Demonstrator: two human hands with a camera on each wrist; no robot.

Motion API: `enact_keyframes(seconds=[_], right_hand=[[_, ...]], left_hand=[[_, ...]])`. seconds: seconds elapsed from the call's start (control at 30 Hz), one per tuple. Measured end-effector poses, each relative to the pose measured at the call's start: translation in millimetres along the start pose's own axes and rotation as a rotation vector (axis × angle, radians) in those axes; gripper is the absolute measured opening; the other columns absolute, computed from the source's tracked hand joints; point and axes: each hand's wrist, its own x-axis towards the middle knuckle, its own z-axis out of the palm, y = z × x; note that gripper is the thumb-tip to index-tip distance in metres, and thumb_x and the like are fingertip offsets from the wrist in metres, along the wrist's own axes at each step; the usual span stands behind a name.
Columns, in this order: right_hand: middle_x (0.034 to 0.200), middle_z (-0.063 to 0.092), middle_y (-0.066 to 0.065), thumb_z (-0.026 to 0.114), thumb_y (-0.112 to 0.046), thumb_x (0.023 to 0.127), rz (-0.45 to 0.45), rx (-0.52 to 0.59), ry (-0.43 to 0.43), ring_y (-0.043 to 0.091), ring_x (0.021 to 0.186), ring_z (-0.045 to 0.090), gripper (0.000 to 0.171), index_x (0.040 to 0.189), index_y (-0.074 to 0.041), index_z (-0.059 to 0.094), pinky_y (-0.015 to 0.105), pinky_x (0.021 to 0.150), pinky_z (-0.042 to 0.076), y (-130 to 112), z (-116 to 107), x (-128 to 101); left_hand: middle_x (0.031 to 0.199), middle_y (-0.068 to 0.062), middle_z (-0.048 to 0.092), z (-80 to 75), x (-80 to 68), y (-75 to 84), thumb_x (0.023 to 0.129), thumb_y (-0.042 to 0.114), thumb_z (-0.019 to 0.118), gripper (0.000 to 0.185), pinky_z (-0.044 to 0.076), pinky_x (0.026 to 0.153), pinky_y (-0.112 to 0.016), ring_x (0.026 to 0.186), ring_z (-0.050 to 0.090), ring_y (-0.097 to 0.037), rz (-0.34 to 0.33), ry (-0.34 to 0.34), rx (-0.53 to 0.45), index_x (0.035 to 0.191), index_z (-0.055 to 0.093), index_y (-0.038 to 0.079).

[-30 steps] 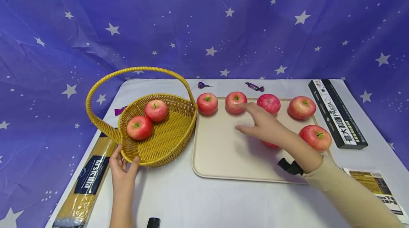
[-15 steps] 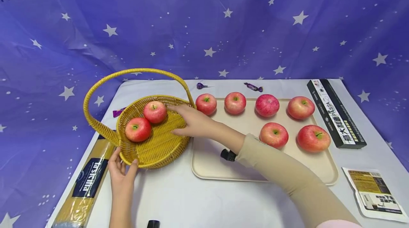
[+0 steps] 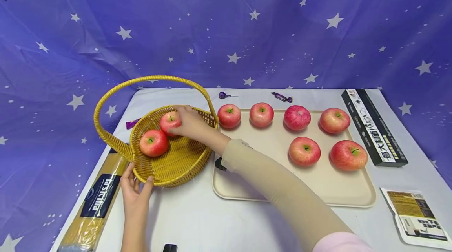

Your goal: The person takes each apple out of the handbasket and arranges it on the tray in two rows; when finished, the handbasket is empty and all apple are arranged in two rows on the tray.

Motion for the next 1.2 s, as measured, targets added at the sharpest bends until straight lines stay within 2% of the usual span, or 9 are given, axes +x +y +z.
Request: enact_keyframes(seconds=[0.13,0.27,0.43,0.57,0.7,0.93,1.07,1.2], right_hand=[[0.145,0.038,0.011,0.073,-0.048,0.081,0.087,0.005,-0.011,0.025,0.127,0.045,0.087,0.150,-0.014,0.031,0.035,0.103,0.043,-4,12,13],[0.140,0.040,0.010,0.074,-0.048,0.080,0.124,-0.014,-0.002,0.024,0.120,0.051,0.083,0.146,-0.012,0.038,0.032,0.096,0.048,-2,21,19],[0.134,0.044,0.010,0.079,-0.046,0.076,0.104,-0.044,0.035,0.024,0.112,0.055,0.081,0.140,-0.009,0.044,0.032,0.092,0.050,-1,19,18],[0.125,0.047,0.009,0.081,-0.043,0.072,0.022,-0.039,0.064,0.021,0.105,0.056,0.082,0.137,-0.007,0.047,0.029,0.089,0.050,0,9,7],[0.115,0.050,0.005,0.080,-0.045,0.071,-0.097,-0.008,0.094,0.015,0.096,0.057,0.079,0.135,-0.010,0.050,0.027,0.084,0.051,3,-10,-18],[0.120,0.051,0.001,0.084,-0.037,0.069,-0.203,0.119,0.189,0.013,0.103,0.054,0.072,0.130,-0.015,0.054,0.030,0.087,0.050,27,-65,-99],[0.120,0.052,0.002,0.086,-0.030,0.067,-0.173,0.212,0.242,0.018,0.101,0.055,0.073,0.130,-0.015,0.053,0.034,0.084,0.053,58,-90,-138],[0.123,0.052,0.003,0.086,-0.033,0.070,-0.033,0.218,0.226,0.020,0.101,0.057,0.076,0.133,-0.014,0.049,0.035,0.082,0.056,98,-101,-163]], left_hand=[[0.159,-0.009,0.013,0.4,0.0,-0.1,0.094,-0.003,0.053,0.070,0.028,0.111,-0.024,0.145,0.014,-0.024,-0.008,0.000,0.013,0.151,0.020,0.019],[0.159,-0.008,0.012,-0.4,-0.3,0.8,0.094,-0.001,0.053,0.068,0.028,0.111,-0.024,0.145,0.013,-0.022,-0.019,0.010,0.026,0.151,0.020,0.019],[0.159,-0.008,0.012,-1.2,-0.5,2.4,0.094,0.000,0.053,0.068,0.028,0.111,-0.025,0.145,0.013,-0.023,-0.011,0.009,0.034,0.151,0.021,0.019],[0.159,-0.008,0.013,-1.6,0.1,2.6,0.095,0.000,0.053,0.068,0.028,0.111,-0.025,0.145,0.013,-0.023,-0.009,0.005,0.039,0.151,0.021,0.019],[0.158,-0.008,0.014,-1.1,0.4,1.2,0.094,-0.002,0.053,0.068,0.029,0.111,-0.025,0.144,0.014,-0.024,-0.006,0.001,0.030,0.151,0.020,0.018],[0.157,-0.011,0.016,1.6,-0.6,0.0,0.093,-0.006,0.051,0.069,0.029,0.112,-0.027,0.144,0.016,-0.026,0.026,-0.014,0.006,0.151,0.020,0.014],[0.157,-0.011,0.016,0.7,-0.9,-0.1,0.093,-0.006,0.052,0.069,0.031,0.110,-0.026,0.144,0.016,-0.026,0.021,-0.007,0.007,0.151,0.019,0.014],[0.157,-0.011,0.016,-0.6,-0.4,-0.6,0.093,-0.005,0.052,0.069,0.033,0.108,-0.023,0.144,0.017,-0.026,0.018,0.002,0.012,0.151,0.020,0.014]])
